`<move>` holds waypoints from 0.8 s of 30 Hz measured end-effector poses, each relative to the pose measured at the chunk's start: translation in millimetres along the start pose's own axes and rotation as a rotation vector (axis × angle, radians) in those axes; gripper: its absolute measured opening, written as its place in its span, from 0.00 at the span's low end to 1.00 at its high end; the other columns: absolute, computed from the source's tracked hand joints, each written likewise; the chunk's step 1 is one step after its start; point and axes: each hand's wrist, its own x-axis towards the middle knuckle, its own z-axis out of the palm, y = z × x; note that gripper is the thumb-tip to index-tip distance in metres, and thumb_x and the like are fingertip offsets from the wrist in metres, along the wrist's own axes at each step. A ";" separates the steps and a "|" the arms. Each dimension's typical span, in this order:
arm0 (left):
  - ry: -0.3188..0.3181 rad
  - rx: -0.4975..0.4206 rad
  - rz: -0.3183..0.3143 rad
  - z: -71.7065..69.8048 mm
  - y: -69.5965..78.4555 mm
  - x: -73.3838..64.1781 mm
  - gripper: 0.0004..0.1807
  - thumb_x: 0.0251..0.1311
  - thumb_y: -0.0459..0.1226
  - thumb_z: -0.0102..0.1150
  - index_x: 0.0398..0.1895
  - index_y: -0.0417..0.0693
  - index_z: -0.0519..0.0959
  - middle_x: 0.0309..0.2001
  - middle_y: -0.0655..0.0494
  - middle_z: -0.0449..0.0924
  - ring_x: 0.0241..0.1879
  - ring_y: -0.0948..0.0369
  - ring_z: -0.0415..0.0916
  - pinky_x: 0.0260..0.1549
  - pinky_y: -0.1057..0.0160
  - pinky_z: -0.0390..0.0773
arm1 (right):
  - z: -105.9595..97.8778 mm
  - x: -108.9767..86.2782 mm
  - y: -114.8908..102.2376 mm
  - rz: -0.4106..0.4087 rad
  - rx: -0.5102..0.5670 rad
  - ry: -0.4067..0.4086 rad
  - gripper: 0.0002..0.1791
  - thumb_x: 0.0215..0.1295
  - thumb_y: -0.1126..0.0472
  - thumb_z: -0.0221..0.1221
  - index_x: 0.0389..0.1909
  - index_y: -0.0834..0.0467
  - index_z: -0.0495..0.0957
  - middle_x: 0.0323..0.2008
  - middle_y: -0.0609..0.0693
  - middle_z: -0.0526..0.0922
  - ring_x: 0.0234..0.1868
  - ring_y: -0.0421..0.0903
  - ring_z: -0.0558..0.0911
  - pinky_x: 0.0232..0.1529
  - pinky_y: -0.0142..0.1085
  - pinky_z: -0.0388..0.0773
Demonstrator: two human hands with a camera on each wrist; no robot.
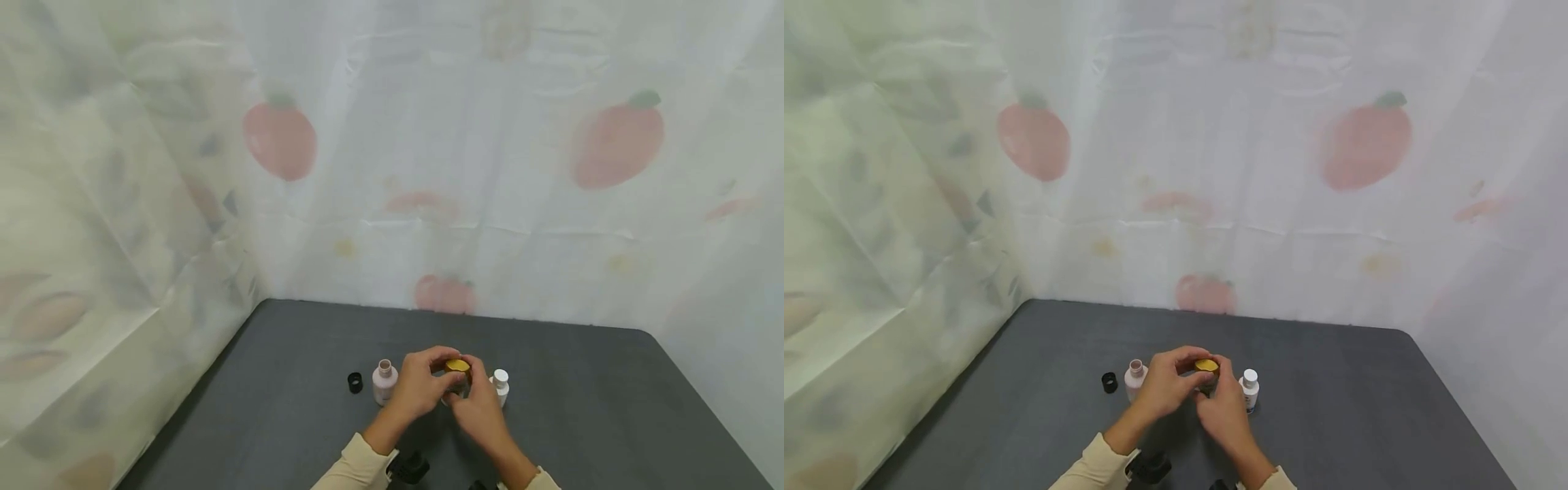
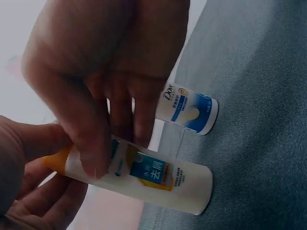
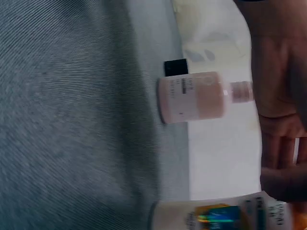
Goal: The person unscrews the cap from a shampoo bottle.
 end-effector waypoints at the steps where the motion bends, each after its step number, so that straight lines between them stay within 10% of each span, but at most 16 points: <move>1: 0.012 0.000 0.002 0.9 -0.5 0.3 0.16 0.64 0.37 0.72 0.54 0.45 0.86 0.51 0.49 0.90 0.51 0.53 0.89 0.51 0.61 0.88 | 3.3 1.3 2.5 -0.003 -0.013 0.013 0.30 0.60 0.71 0.66 0.64 0.65 0.70 0.59 0.65 0.83 0.62 0.61 0.83 0.58 0.55 0.81; 11: 0.086 -0.050 -0.039 -0.2 -2.2 -1.6 0.13 0.62 0.37 0.74 0.50 0.45 0.88 0.49 0.49 0.91 0.47 0.54 0.90 0.46 0.70 0.85 | 15.3 6.6 16.9 0.019 0.013 0.026 0.11 0.67 0.67 0.67 0.47 0.60 0.78 0.40 0.52 0.84 0.37 0.40 0.77 0.37 0.31 0.75; 24: 0.091 -0.204 -0.036 -5.6 13.8 -7.1 0.15 0.64 0.37 0.73 0.52 0.42 0.87 0.51 0.47 0.89 0.52 0.50 0.88 0.50 0.69 0.86 | 0.9 -1.9 0.4 -0.045 0.078 0.045 0.13 0.63 0.71 0.69 0.49 0.62 0.83 0.38 0.54 0.88 0.33 0.36 0.79 0.32 0.28 0.78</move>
